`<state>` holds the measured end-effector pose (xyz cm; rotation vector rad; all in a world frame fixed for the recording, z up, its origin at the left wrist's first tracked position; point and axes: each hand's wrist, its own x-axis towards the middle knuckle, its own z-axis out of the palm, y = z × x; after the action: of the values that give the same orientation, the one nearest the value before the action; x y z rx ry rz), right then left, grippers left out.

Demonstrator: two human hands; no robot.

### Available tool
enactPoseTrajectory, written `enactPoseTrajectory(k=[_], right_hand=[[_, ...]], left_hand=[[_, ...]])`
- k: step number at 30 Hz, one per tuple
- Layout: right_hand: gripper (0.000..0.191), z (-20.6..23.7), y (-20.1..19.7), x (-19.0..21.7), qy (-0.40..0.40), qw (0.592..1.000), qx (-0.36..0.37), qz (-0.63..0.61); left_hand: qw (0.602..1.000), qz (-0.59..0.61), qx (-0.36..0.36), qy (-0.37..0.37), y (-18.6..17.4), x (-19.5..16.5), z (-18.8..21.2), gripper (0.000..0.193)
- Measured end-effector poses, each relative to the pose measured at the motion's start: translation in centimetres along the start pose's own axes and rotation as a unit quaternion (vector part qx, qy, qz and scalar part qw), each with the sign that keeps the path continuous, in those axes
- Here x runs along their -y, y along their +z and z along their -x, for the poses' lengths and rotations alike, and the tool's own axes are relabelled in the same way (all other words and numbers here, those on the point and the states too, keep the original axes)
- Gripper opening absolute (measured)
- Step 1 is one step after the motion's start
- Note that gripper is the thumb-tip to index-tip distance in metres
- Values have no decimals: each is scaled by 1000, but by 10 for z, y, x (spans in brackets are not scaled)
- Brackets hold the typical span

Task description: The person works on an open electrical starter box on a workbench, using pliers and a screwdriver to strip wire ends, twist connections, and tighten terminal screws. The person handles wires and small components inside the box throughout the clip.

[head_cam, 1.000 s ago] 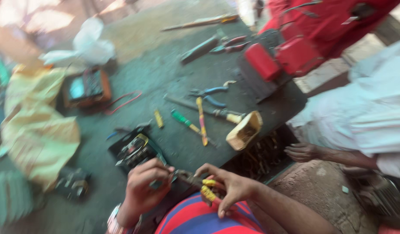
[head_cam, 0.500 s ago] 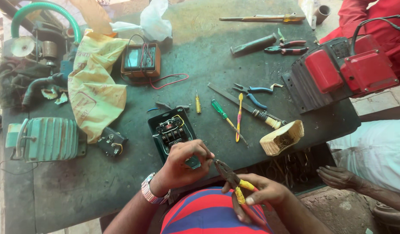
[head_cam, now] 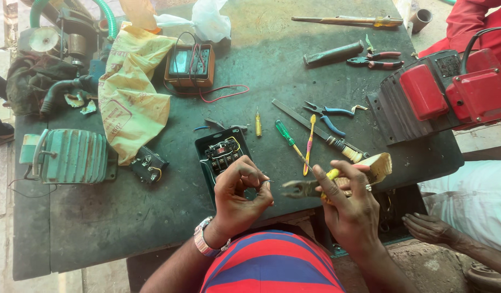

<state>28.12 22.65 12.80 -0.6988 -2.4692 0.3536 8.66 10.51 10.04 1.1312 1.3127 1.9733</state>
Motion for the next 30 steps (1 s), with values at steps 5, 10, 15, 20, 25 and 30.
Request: enactPoseTrajectory(k=[5,10,15,20,25,30], right_hand=[[58,-8,3,5,-21,995,-86,55],[58,-8,7,1,1,997,-76,35],[59,-1,9,-3,2,995,-92,50],[57,-2,11,-4,0,990,-111,86],[54,-7,7,-3,5,990,-102,95],[36,-11,3,-14,-25,997,20,72]], left_hand=[[999,4,-34,-12,12,-6,-3,26],[998,18,-47,-36,18,-8,-4,28],[995,46,-61,-57,24,-4,-3,32],[996,36,-55,-60,25,-4,-5,33],[997,22,-53,-54,28,-4,-6,31],[999,-24,-25,-16,26,-3,-6,30]])
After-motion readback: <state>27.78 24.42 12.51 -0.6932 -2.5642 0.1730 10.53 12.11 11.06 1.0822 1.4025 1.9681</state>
